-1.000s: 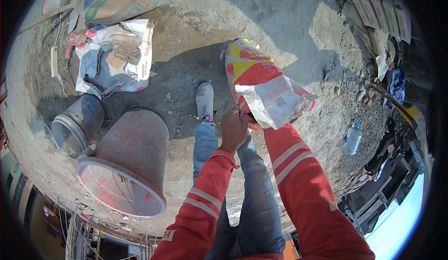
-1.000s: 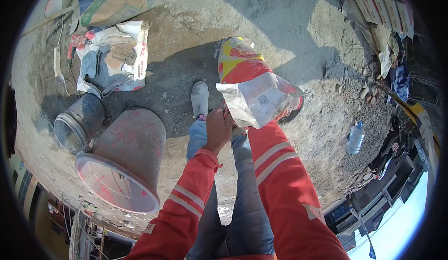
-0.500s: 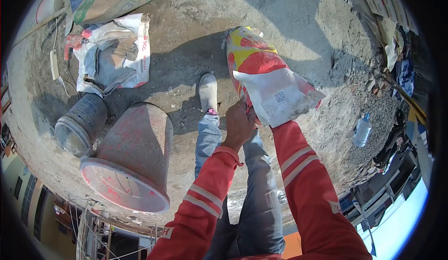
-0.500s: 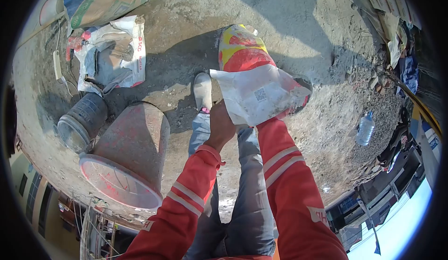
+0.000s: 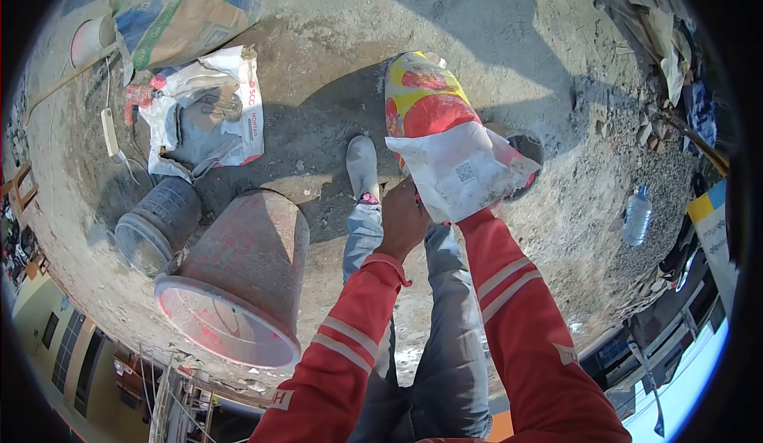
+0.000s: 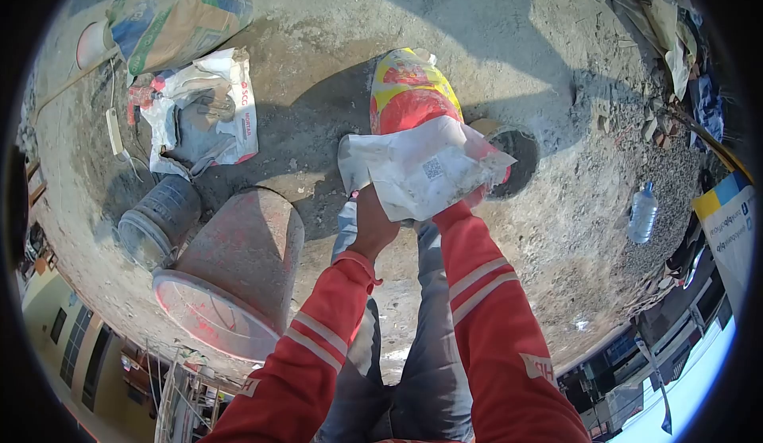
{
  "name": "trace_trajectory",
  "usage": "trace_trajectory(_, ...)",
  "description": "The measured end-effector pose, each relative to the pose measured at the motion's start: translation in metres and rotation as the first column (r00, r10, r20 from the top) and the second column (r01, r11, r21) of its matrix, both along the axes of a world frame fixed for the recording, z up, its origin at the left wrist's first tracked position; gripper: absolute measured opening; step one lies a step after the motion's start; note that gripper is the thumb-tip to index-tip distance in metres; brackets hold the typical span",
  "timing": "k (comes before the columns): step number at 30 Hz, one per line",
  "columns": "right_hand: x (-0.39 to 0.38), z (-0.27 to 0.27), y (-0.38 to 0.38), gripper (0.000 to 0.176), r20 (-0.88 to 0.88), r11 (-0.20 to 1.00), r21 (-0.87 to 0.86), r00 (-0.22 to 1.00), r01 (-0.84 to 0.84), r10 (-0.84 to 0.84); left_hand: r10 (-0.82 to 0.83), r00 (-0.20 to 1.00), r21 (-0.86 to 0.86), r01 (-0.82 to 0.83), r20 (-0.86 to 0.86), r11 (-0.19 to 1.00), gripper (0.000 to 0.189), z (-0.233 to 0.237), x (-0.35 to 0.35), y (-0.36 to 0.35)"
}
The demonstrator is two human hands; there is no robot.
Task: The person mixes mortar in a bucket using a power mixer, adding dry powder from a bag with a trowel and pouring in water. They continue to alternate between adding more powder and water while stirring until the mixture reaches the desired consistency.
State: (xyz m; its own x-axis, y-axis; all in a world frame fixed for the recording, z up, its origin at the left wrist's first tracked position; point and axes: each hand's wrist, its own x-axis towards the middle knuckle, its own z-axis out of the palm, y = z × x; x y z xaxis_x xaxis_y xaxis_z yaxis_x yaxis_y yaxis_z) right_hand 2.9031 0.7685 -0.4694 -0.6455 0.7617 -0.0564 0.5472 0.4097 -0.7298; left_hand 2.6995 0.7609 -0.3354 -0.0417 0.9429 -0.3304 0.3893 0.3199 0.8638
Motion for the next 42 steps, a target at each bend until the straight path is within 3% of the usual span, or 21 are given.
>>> trace_trajectory(1, -0.004, -0.001, -0.002, 0.028, -0.008, 1.000, -0.011, 1.000, -0.005, 0.005, 0.028, 1.000, -0.010, -0.028, -0.003, 1.000, 0.025, -0.008, 0.004, -0.009)
trace_trajectory(3, -0.002, -0.005, 0.003, 0.027, -0.016, 0.999, -0.034, 1.000, 0.006, -0.006, 0.194, 0.977, 0.163, -0.206, 0.089, 0.965, 0.023, -0.030, 0.021, -0.033)
trace_trajectory(4, 0.019, 0.016, -0.019, 0.027, -0.020, 0.999, -0.030, 1.000, 0.010, -0.011, 0.064, 0.993, 0.080, -0.056, -0.098, 0.995, 0.019, -0.015, 0.017, -0.011)
trace_trajectory(9, 0.009, 0.003, 0.017, 0.026, -0.037, 0.999, -0.046, 0.999, 0.026, -0.027, -0.020, 0.955, 0.005, 0.022, -0.296, 1.000, 0.018, -0.007, 0.025, -0.001)
trace_trajectory(11, 0.009, 0.038, 0.029, 0.026, -0.039, 0.999, -0.044, 0.999, 0.032, -0.034, 0.096, 0.908, 0.218, -0.005, -0.407, 0.976, 0.017, -0.009, 0.027, 0.003)
trace_trajectory(12, -0.011, 0.098, 0.050, 0.022, -0.080, 0.750, -0.568, 0.885, 0.338, -0.459, 0.090, 0.973, -0.073, -0.107, -0.212, 0.992, 0.019, 0.008, 0.023, 0.013)
trace_trajectory(13, -0.022, 0.136, 0.062, 0.017, 0.117, 0.188, -0.900, 0.634, 0.394, -0.765, -0.021, 0.954, -0.241, -0.054, -0.299, 0.969, 0.022, 0.017, 0.020, 0.024)
trace_trajectory(14, -0.019, 0.146, 0.064, 0.022, 0.185, 0.070, -0.935, 0.649, 0.347, -0.738, -0.007, 0.956, -0.175, -0.046, -0.293, 0.984, 0.023, 0.019, 0.019, 0.023)
trace_trajectory(17, -0.009, 0.165, 0.051, 0.052, 0.051, 0.173, -0.942, 0.633, 0.287, -0.773, 0.017, 0.956, -0.106, -0.050, -0.292, 0.993, 0.022, 0.016, 0.017, 0.022)
trace_trajectory(19, 0.005, 0.180, 0.039, 0.056, 0.007, 0.194, -0.951, 0.647, 0.239, -0.762, 0.026, 0.951, -0.112, -0.063, -0.309, 0.992, 0.021, 0.007, 0.012, 0.008)
trace_trajectory(21, 0.016, 0.196, 0.030, 0.060, -0.047, 0.223, -0.957, 0.660, 0.185, -0.750, 0.007, 0.913, 0.060, 0.019, -0.409, 0.998, 0.023, -0.002, 0.006, -0.003)
trace_trajectory(23, 0.031, 0.211, 0.014, 0.063, 0.022, 0.204, -0.949, 0.697, 0.240, -0.717, -0.001, 0.952, 0.061, 0.020, -0.305, 0.998, 0.027, 0.003, -0.002, 0.002)
trace_trajectory(24, 0.041, 0.218, 0.004, 0.069, 0.061, 0.159, -0.957, 0.704, 0.242, -0.707, 0.004, 0.968, -0.043, -0.015, -0.251, 0.999, 0.029, 0.001, -0.004, 0.002)
trace_trajectory(26, 0.055, 0.229, -0.011, 0.071, 0.062, 0.211, -0.939, 0.737, 0.271, -0.673, -0.003, 0.991, -0.236, -0.030, -0.136, 0.971, 0.033, 0.001, -0.005, -0.001)
trace_trajectory(28, 0.064, 0.236, -0.020, 0.075, 0.025, 0.295, -0.918, 0.782, 0.264, -0.623, 0.010, 0.990, -0.212, -0.040, -0.141, 0.976, 0.034, -0.001, -0.001, -0.002)
trace_trajectory(31, 0.072, 0.252, -0.027, 0.074, 0.034, 0.171, -0.966, 0.754, 0.192, -0.656, 0.128, 0.986, -0.178, -0.144, -0.103, 0.973, 0.036, -0.008, 0.010, -0.007)
trace_trajectory(35, 0.086, 0.278, -0.031, 0.072, 0.003, 0.133, -0.983, 0.741, 0.125, -0.672, 0.129, 0.976, -0.187, -0.161, -0.174, 0.969, 0.041, -0.002, 0.014, -0.006)
trace_trajectory(37, 0.097, 0.286, -0.037, 0.071, -0.042, 0.226, -0.966, 0.792, 0.123, -0.610, 0.072, 0.950, -0.233, -0.147, -0.303, 0.961, 0.041, 0.020, 0.020, 0.002)
trace_trajectory(38, 0.103, 0.289, -0.042, 0.071, -0.039, 0.228, -0.965, 0.789, 0.129, -0.613, 0.083, 0.913, -0.075, -0.123, -0.400, 0.990, 0.039, 0.009, 0.020, -0.004)
trace_trajectory(39, 0.110, 0.292, -0.049, 0.072, -0.083, 0.218, -0.973, 0.756, 0.080, -0.649, 0.080, 0.916, -0.074, -0.118, -0.394, 0.990, 0.039, -0.002, 0.014, -0.006)
trace_trajectory(42, 0.142, 0.313, -0.074, 0.073, -0.102, 0.183, -0.982, 0.692, 0.045, -0.715, 0.158, 0.983, -0.298, -0.178, -0.090, 0.938, 0.034, -0.018, 0.007, -0.007)
